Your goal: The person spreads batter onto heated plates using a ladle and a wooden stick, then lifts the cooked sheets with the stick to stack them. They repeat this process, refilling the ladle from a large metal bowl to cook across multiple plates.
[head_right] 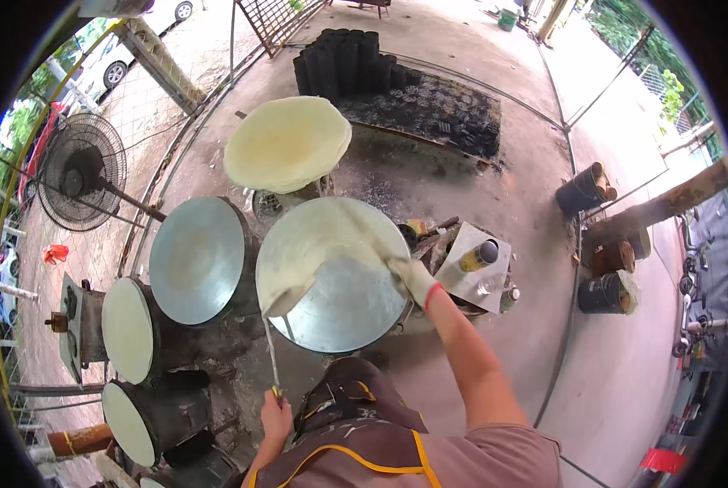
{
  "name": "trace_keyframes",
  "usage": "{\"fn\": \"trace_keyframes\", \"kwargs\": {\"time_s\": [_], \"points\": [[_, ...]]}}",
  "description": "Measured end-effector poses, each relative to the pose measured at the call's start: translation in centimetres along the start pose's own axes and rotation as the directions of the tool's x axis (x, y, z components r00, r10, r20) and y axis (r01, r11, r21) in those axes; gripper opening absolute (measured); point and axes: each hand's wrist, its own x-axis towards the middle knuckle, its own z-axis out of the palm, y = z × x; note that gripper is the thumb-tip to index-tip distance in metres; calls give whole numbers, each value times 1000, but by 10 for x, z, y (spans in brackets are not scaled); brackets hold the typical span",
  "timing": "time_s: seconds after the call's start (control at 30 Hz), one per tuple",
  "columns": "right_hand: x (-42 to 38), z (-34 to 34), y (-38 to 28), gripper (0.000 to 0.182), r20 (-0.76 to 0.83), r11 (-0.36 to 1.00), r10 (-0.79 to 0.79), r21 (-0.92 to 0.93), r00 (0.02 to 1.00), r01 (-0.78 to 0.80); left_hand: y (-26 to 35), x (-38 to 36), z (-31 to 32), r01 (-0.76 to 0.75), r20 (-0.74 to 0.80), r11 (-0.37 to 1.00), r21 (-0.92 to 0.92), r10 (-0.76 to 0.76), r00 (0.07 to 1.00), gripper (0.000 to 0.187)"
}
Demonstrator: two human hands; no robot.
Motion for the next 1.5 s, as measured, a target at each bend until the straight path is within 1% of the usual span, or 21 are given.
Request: {"fn": "trace_keyframes", "kwargs": {"time_s": [0.07, 0.1, 0.17, 0.27, 0.3, 0.4, 0.43, 0.57, 0.67, 0.7, 0.8, 0.93, 0.97, 1.03, 1.07, 1.17, 1.2, 1.3, 1.4, 1.43, 1.5], "points": [[5, 29, -24, 20, 76, 979, -197, 75, 978, 191, -6, -22, 5, -9, 43, 999, 48, 6, 999, 23], [8, 44, -21, 21, 181, 973, -165, -129, 970, 189, -12, -30, 10, -27, 65, 998, 54, 23, 998, 24], [10, 64, -2, 27, 348, 834, -40, -505, 937, 223, -16, -38, 14, -54, 87, 996, 65, 49, 995, 23], [-46, 33, -4, 25, 514, 887, 172, -452, 841, 95, -15, -49, 18, -52, 78, 997, 56, 47, 996, 22], [-32, 18, 9, 23, 498, 900, 108, -416, 860, 128, -11, -51, 16, -45, 88, 998, 48, 41, 995, 22], [-14, 9, 8, 25, 195, 941, -217, -218, 957, 258, 3, -50, 13, -94, 51, 995, 43, 92, 994, 21], [-9, 14, 8, 27, 49, 983, -181, -14, 982, 182, 7, -50, 14, -120, 27, 992, 45, 119, 993, 21], [-17, 33, 32, 28, 356, 894, 9, -421, 934, 152, 10, -49, 15, -112, 63, 990, 83, 107, 992, 21], [-35, 16, 39, 30, 378, 915, 13, -378, 926, 142, 11, -48, 9, -145, 64, 987, 72, 141, 988, 22], [-52, 13, 36, 29, 306, 923, -103, -326, 946, 206, 10, -48, 6, -158, 64, 986, 59, 155, 986, 23], [-51, 21, 61, 30, 5, 984, -177, 18, 984, 177, -3, -41, 2, -200, 81, 977, 71, 194, 978, 23], [-74, 41, 98, 26, 215, 968, -46, -232, 976, 97, -19, -28, -15, -300, 111, 953, 29, 296, 949, 22], [-81, 42, 109, 26, 220, 981, -16, -183, 975, 58, -22, -25, -24, -347, 95, 938, -24, 347, 933, 22], [-106, 51, 151, 28, 180, 991, -77, 119, 981, 56, -29, -19, -44, -438, 58, 890, -130, 448, 892, 21], [-117, 64, 169, 29, 152, 961, -108, 267, 982, 64, -33, -14, -52, -375, 81, 884, -277, 411, 908, 19], [-147, 153, 203, 33, 20, 829, 72, 554, 997, -71, -48, -4, -88, -140, 202, 771, -622, 331, 922, 15], [-136, 190, 215, 34, 54, 843, 30, 535, 998, -54, -45, -4, -106, -68, 231, 704, -707, 321, 918, 13], [-106, 287, 204, 36, 147, 922, -291, 307, 945, 236, -58, -11, -155, 53, 236, 505, -861, 305, 923, 12], [-94, 325, 181, 37, -176, 934, -318, 110, 932, 339, -83, -19, -190, 62, 155, 310, -949, 284, 946, 13], [-95, 335, 192, 37, -338, 926, -356, 2, 871, 379, -94, -22, -199, 41, 125, 290, -956, 278, 953, 12], [-83, 355, 222, 38, -600, 881, -465, -242, 651, 406, -125, -24, -209, 46, 109, 241, -969, 257, 960, 12]]}}
